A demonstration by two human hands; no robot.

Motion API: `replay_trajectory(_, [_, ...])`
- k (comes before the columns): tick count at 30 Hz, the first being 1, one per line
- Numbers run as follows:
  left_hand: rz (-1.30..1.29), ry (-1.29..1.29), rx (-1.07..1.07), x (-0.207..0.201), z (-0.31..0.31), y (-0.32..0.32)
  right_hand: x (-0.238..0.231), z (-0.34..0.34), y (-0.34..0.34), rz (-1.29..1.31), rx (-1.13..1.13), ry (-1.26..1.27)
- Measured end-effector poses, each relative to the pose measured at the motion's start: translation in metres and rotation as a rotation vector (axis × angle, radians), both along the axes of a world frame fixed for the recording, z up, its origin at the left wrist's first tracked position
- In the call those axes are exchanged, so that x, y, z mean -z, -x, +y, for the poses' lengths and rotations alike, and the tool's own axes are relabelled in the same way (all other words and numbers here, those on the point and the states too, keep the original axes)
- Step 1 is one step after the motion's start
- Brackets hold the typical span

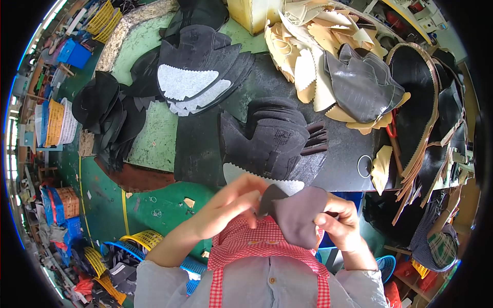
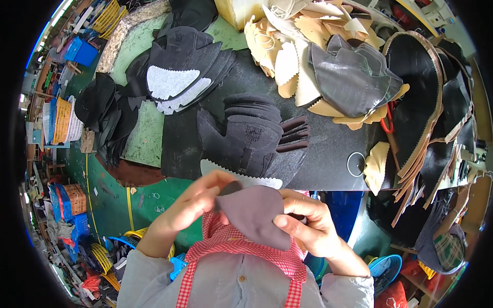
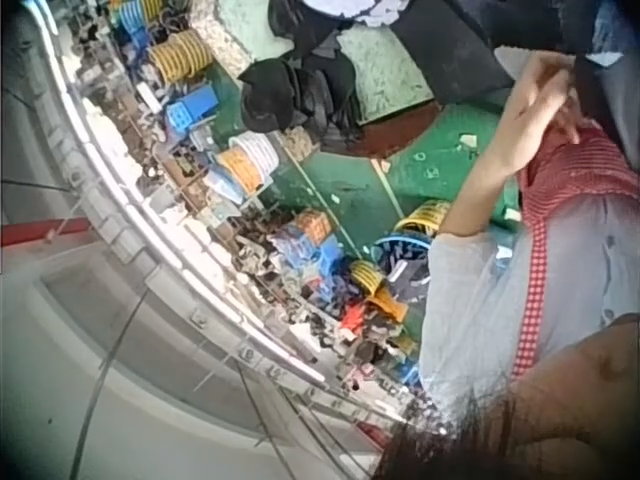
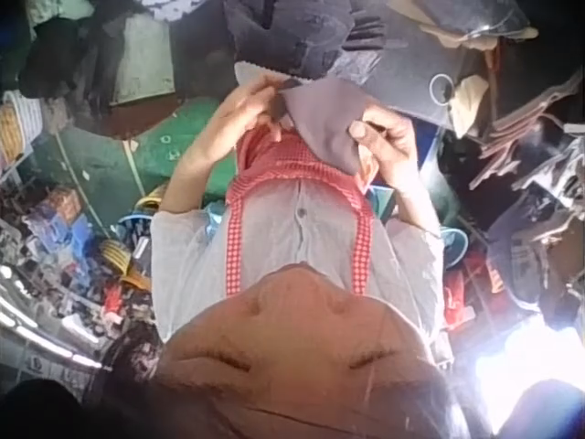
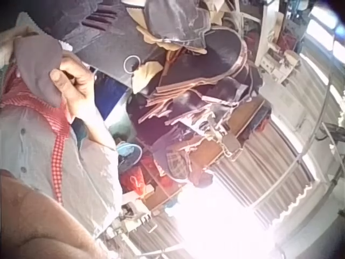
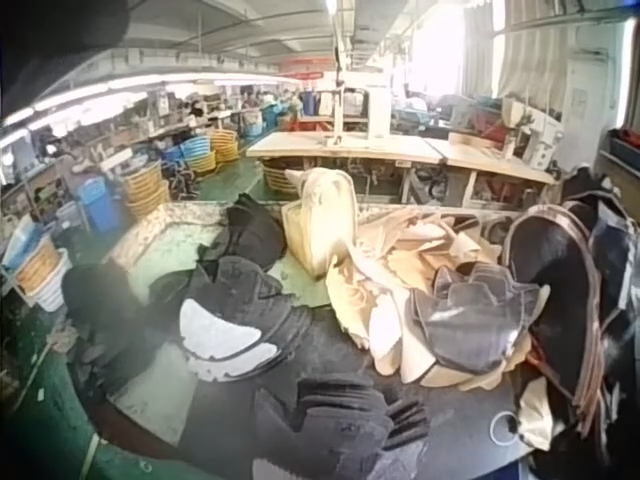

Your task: Peeling off protective backings and stacking cut shoe component pieces at a workbench.

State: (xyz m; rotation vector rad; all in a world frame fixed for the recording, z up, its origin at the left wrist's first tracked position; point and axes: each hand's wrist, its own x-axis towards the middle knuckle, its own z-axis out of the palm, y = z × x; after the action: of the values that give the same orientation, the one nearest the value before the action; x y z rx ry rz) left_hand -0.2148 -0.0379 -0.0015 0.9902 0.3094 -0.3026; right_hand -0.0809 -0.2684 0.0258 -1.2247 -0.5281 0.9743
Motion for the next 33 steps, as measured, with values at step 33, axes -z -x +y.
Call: replay_trajectory(33, [-0.066, -1.071, -0.478, 0.038, 0.035, -0.016, 0.033, 0.064, -0.036, -0.929, 0.121, 0.544])
